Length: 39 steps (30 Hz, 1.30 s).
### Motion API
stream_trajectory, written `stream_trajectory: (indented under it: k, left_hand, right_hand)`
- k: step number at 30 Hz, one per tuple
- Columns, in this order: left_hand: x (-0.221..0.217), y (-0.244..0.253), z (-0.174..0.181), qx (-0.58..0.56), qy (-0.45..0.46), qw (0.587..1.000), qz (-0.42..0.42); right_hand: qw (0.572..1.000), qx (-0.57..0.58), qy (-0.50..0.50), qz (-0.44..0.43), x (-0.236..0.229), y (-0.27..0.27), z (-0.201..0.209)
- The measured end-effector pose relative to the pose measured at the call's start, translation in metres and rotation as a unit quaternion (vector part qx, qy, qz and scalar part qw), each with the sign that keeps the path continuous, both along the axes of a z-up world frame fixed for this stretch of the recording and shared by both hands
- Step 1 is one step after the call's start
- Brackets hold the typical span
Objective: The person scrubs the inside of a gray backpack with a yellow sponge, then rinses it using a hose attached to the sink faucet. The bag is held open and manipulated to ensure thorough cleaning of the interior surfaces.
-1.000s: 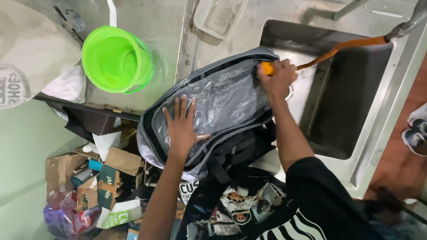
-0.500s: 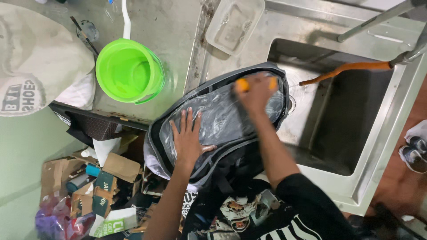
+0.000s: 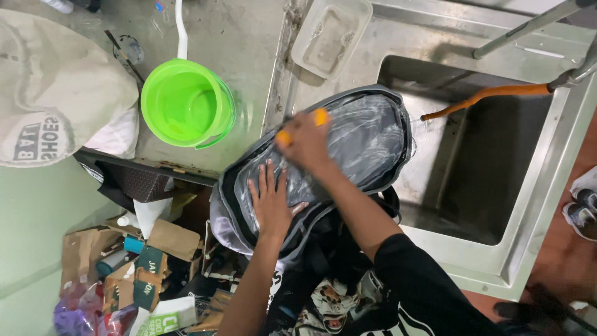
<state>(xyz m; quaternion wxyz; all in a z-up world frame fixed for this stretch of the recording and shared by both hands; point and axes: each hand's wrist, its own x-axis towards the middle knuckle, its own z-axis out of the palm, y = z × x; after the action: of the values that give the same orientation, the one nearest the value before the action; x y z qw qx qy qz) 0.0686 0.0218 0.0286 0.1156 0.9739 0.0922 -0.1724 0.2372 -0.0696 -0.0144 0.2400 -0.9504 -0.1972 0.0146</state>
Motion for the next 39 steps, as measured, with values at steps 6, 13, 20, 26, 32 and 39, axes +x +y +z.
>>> stream_trajectory:
  k: [6, 13, 20, 26, 32, 39]
  left_hand:
    - [-0.003, 0.001, 0.002, -0.007, -0.005, 1.0, 0.014]
    - [0.0, -0.002, 0.007, -0.017, 0.036, 0.999, 0.026]
    - [-0.006, 0.003, 0.013, -0.006, 0.019, 1.0, 0.006]
    - [-0.011, 0.006, -0.011, -0.007, 0.0, 1.0, 0.014]
    - [-0.011, 0.004, 0.005, -0.019, -0.016, 1.0, 0.004]
    - [-0.005, 0.005, -0.003, -0.005, 0.002, 1.0, 0.008]
  right_hand:
    - [0.99, -0.06, -0.076, -0.107, 0.074, -0.133, -0.016]
    - [0.994, -0.002, -0.053, -0.1, 0.02, -0.042, 0.009]
    - [0.991, -0.021, -0.082, -0.101, 0.062, -0.112, -0.029]
    - [0.996, 0.025, -0.083, -0.01, -0.006, 0.015, 0.0]
    - [0.995, -0.055, -0.067, -0.055, 0.055, -0.091, -0.006]
    - [0.999, -0.021, -0.009, 0.027, -0.007, 0.026, 0.01]
